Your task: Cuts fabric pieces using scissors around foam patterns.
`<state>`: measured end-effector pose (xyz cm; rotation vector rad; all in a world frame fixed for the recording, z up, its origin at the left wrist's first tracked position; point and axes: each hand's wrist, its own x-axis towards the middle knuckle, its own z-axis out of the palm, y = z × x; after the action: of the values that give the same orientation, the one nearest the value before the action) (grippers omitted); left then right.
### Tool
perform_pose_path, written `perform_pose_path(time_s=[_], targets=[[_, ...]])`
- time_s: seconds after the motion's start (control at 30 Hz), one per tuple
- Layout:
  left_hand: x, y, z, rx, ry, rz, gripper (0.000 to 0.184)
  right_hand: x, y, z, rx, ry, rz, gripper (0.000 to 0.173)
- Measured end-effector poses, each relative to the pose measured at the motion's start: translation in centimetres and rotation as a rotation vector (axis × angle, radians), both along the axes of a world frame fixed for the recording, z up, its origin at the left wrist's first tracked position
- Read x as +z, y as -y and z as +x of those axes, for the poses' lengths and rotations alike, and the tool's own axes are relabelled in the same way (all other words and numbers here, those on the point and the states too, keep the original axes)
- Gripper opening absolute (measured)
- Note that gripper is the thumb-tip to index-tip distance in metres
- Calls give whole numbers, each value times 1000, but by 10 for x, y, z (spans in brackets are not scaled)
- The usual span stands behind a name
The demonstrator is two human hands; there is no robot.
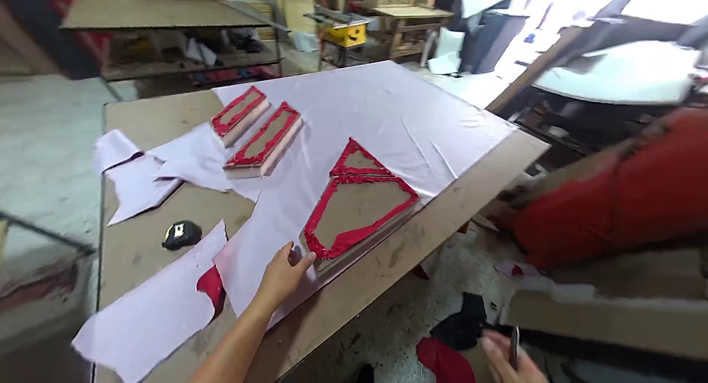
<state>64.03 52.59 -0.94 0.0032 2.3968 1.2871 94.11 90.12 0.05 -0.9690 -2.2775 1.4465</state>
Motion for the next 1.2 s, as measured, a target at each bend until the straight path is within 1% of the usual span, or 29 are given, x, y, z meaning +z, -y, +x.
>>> perform_pose_path(time_s=[0.07, 0.13, 0.17, 0.23, 0.3, 0.37, 0.43, 0.47, 0.5, 0.53, 0.57, 0.67, 0.7, 0.8, 0.83, 0.87, 0.9, 0.93, 1.0, 1.03, 1.07, 1.1, 1.13, 1.17, 1.2], targets=[[-4, -13, 9, 135, 28, 48, 73, 20, -52, -87, 83, 62, 96, 51], [-4, -29, 15, 231, 46, 86, 68, 43, -86, -182, 167, 128, 168, 52], [-5, -37, 16, 280, 48, 106, 67, 48, -98, -228, 216, 166, 198, 53], [-10, -51, 17, 392, 28, 149, 65, 37, -117, -311, 327, 248, 245, 56], [-16, -64, 17, 480, -12, 185, 68, 18, -121, -367, 458, 342, 271, 58], [-23, -68, 20, 576, -59, 282, 69, 11, -118, -387, 548, 380, 282, 53], [-24, -57, 31, 685, -97, 480, 64, 12, -105, -376, 571, 336, 229, 46], [-20, -45, 37, 719, -136, 574, 60, 16, -93, -368, 583, 320, 192, 46], [-15, -30, 42, 738, -169, 617, 58, 19, -78, -362, 596, 310, 170, 47], [-13, -14, 47, 745, -187, 599, 58, 19, -63, -358, 599, 301, 155, 49], [-14, -1, 51, 742, -198, 537, 57, 16, -51, -357, 590, 291, 147, 50], [-30, 17, 64, 733, -203, 292, 54, 3, -34, -365, 605, 275, 155, 47], [-35, 17, 67, 736, -202, 249, 53, 1, -35, -368, 640, 291, 162, 45], [-39, 15, 66, 767, -201, 231, 48, 8, -55, -385, 806, 367, 206, 42], [-39, 13, 65, 779, -202, 209, 47, 13, -65, -393, 836, 351, 270, 38], [-37, 12, 64, 790, -204, 175, 46, 21, -74, -404, 815, 303, 358, 35], [-35, 11, 61, 794, -201, 139, 46, 29, -82, -417, 754, 238, 434, 39], [-33, 9, 60, 795, -194, 109, 47, 36, -86, -433, 703, 206, 482, 51], [-30, 5, 60, 812, -198, 70, 47, 34, -90, -468, 697, 258, 564, 99], [-30, 3, 60, 819, -224, 32, 51, 27, -90, -485, 737, 298, 604, 116], [-29, 0, 61, 821, -262, -34, 56, 18, -89, -498, 803, 326, 660, 125], [-27, -5, 62, 804, -311, -140, 65, 12, -89, -509, 873, 346, 719, 127], [-22, -11, 64, 744, -355, -284, 80, 8, -88, -516, 939, 354, 772, 122], [-15, -16, 65, 648, -392, -431, 98, 5, -89, -520, 992, 342, 815, 113], [-8, -21, 64, 539, -426, -562, 113, 3, -92, -522, 1028, 307, 844, 99]])
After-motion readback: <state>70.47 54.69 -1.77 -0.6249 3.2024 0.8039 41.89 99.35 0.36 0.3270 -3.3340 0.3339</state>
